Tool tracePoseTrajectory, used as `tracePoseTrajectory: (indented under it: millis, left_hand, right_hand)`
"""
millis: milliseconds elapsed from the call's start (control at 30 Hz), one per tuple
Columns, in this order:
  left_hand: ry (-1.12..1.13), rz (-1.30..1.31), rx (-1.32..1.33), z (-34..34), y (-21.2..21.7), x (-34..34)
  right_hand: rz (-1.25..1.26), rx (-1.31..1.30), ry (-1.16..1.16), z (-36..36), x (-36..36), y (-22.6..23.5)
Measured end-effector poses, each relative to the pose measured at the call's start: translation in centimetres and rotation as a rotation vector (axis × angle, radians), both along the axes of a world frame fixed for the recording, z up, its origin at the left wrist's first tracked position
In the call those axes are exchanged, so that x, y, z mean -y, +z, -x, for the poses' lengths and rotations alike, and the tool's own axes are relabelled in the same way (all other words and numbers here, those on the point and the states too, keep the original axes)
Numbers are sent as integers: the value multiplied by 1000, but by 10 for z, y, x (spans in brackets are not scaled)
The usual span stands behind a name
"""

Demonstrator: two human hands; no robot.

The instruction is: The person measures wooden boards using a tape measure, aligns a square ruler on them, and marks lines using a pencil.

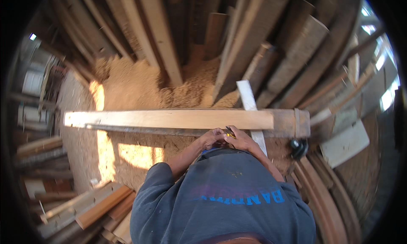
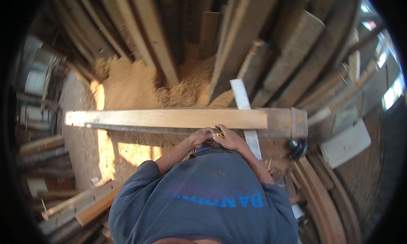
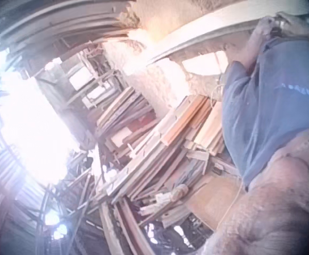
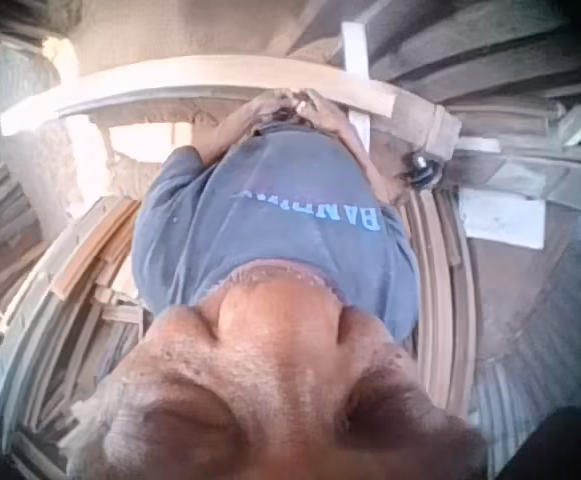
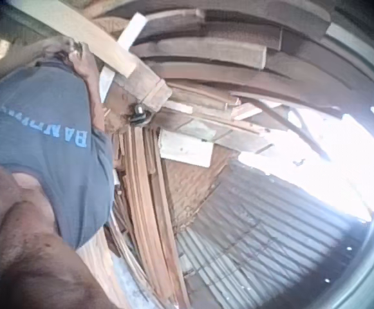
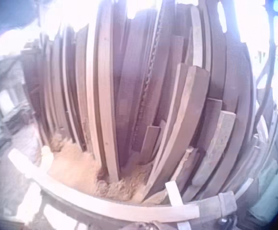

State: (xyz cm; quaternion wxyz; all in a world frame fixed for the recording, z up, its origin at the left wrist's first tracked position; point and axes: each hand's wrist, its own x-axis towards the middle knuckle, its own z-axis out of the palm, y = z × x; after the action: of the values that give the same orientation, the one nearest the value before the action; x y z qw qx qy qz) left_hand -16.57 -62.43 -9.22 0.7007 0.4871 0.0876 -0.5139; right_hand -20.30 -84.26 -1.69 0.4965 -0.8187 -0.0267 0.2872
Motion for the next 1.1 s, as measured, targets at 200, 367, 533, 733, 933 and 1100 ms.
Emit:
tracePoseTrajectory:
  millis: [200, 367, 533, 733, 933, 1100]
  left_hand:
    - [885, 203, 8, -19, 54, -154]
    - [1495, -26, 91, 9, 89, -323]
    - [1010, -77, 158, 12, 47, -241]
    - [897, -81, -38, 5, -3, -84]
    - [1125, -186, 83, -21, -14, -184]
    - [1322, -448, 173, -30, 27, -335]
  right_hand:
    - [52, -30, 378, -14, 57, -9]
    - [-12, -415, 381, -38, 104, 3]
    - [115, -80, 492, -71, 1, 4]
    - [210, 80, 503, -89, -120, 20]
    - [210, 19, 536, -88, -40, 4]
    - [122, -269, 340, -56, 63, -7]
